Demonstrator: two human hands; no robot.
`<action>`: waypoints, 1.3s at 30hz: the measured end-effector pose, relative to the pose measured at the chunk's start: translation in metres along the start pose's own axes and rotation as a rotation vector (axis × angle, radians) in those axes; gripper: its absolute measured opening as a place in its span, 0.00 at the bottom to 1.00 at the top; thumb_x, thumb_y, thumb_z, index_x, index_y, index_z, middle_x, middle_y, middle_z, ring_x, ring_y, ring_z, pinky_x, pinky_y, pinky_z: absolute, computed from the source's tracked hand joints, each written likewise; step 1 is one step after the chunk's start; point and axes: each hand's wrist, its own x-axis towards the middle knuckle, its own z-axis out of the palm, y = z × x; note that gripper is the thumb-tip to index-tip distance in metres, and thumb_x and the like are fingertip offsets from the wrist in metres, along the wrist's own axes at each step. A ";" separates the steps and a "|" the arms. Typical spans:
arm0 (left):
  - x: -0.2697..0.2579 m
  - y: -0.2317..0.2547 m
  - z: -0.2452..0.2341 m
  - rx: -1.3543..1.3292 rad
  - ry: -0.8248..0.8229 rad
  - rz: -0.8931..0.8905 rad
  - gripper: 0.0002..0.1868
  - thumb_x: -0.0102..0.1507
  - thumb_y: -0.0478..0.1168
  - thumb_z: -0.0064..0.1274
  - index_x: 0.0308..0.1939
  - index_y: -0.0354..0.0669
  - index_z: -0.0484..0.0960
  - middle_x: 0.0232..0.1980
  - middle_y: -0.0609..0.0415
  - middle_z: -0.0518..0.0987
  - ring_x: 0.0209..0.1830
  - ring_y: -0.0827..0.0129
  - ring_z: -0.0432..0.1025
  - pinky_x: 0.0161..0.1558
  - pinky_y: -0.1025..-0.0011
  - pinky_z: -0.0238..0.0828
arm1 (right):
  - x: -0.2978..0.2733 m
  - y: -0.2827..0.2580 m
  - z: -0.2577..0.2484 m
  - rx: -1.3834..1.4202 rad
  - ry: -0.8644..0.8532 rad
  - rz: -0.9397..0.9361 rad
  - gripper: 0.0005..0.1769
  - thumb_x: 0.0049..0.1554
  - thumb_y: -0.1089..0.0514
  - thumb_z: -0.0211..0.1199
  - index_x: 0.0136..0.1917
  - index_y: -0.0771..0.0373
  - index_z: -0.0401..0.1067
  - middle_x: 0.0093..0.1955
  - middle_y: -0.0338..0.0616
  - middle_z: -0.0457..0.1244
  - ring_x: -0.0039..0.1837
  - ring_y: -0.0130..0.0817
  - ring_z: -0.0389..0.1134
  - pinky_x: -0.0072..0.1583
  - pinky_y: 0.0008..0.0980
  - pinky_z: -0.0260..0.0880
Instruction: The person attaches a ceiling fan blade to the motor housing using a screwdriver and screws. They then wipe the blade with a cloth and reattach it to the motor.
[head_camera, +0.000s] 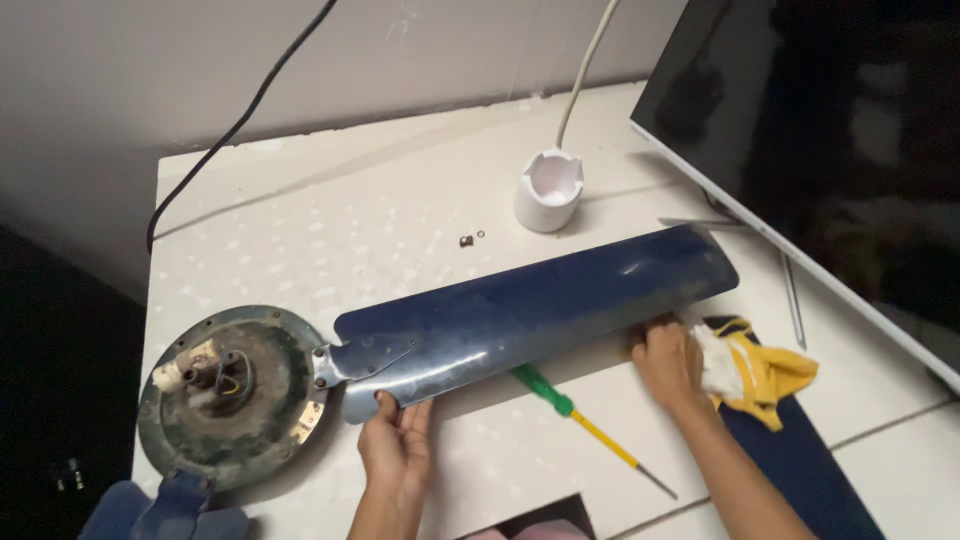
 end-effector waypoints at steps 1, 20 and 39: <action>0.002 -0.002 0.002 -0.002 0.003 0.005 0.17 0.71 0.36 0.37 0.61 0.29 0.65 0.64 0.38 0.73 0.66 0.44 0.72 0.63 0.50 0.68 | -0.002 0.001 -0.004 0.082 0.108 -0.040 0.19 0.51 0.57 0.64 0.57 0.62 0.73 0.55 0.55 0.65 0.56 0.54 0.67 0.60 0.50 0.67; 0.012 -0.005 0.004 -0.040 -0.001 0.038 0.16 0.71 0.36 0.37 0.60 0.28 0.66 0.62 0.36 0.74 0.64 0.42 0.73 0.61 0.50 0.70 | 0.043 0.032 -0.018 -0.245 -0.082 0.093 0.12 0.59 0.53 0.66 0.52 0.61 0.80 0.54 0.46 0.71 0.67 0.37 0.64 0.72 0.49 0.51; 0.014 -0.021 -0.006 -0.033 -0.023 0.041 0.16 0.70 0.37 0.43 0.60 0.33 0.64 0.57 0.41 0.75 0.57 0.47 0.76 0.59 0.49 0.77 | -0.001 -0.124 -0.108 1.627 -0.239 -0.340 0.11 0.70 0.56 0.52 0.61 0.66 0.64 0.59 0.49 0.63 0.55 0.39 0.68 0.57 0.42 0.72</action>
